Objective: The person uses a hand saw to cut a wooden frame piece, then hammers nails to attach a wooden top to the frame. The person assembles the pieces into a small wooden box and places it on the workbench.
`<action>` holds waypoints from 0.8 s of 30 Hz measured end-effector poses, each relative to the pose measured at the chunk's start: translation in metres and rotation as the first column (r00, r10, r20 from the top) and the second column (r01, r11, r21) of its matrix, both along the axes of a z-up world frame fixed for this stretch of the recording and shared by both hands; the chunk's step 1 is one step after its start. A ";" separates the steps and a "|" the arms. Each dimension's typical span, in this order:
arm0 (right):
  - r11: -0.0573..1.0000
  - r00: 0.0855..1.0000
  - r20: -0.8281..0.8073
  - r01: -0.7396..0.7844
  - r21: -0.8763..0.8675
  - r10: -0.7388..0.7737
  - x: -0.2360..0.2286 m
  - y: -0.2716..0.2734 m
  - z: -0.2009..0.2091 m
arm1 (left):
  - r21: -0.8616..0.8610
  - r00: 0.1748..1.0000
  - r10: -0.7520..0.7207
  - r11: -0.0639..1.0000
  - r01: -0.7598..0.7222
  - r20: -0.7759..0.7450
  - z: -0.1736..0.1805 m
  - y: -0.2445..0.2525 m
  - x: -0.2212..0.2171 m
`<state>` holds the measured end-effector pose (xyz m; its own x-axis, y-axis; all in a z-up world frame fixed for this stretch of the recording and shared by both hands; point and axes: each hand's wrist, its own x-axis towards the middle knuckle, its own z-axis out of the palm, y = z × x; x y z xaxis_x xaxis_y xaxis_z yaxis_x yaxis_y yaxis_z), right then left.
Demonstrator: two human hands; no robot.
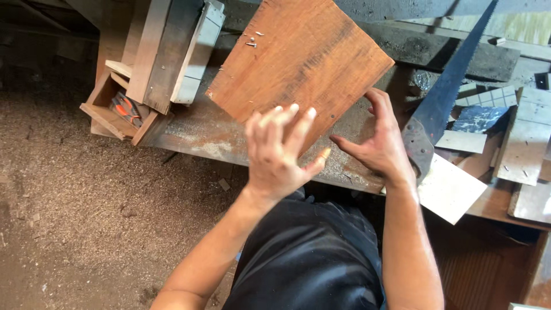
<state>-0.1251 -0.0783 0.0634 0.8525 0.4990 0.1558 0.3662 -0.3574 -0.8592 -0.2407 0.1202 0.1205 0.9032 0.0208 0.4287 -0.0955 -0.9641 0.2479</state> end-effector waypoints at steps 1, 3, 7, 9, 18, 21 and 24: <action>1.000 1.000 -0.004 0.001 -0.005 -0.001 0.001 0.001 0.006 | -0.047 0.998 0.008 0.999 -0.004 0.069 0.004 0.008 0.008; 1.000 1.000 -0.016 0.003 -0.011 -0.003 0.000 0.007 0.014 | -0.051 0.981 0.096 0.995 -0.088 0.171 0.010 0.034 0.030; 0.997 0.997 0.007 0.075 -0.034 -0.075 -0.016 0.020 0.015 | -0.114 0.992 0.123 0.986 -0.119 0.031 0.001 0.079 0.066; 0.991 0.991 0.006 0.133 -0.001 -0.133 -0.017 0.024 0.010 | -0.094 0.995 0.095 0.991 -0.098 -0.037 -0.005 0.088 0.075; 0.986 0.975 0.175 0.120 0.117 -0.140 -0.019 0.027 -0.013 | -0.122 0.985 0.084 0.987 -0.103 -0.152 0.005 0.098 0.075; 0.986 0.975 0.166 0.129 0.103 -0.145 -0.015 0.025 -0.015 | -0.154 0.990 0.043 0.986 -0.064 -0.135 0.014 0.095 0.074; 0.985 0.981 0.127 0.129 0.119 -0.144 -0.018 0.022 -0.019 | -0.112 0.983 0.061 0.990 -0.081 -0.172 0.029 0.079 0.074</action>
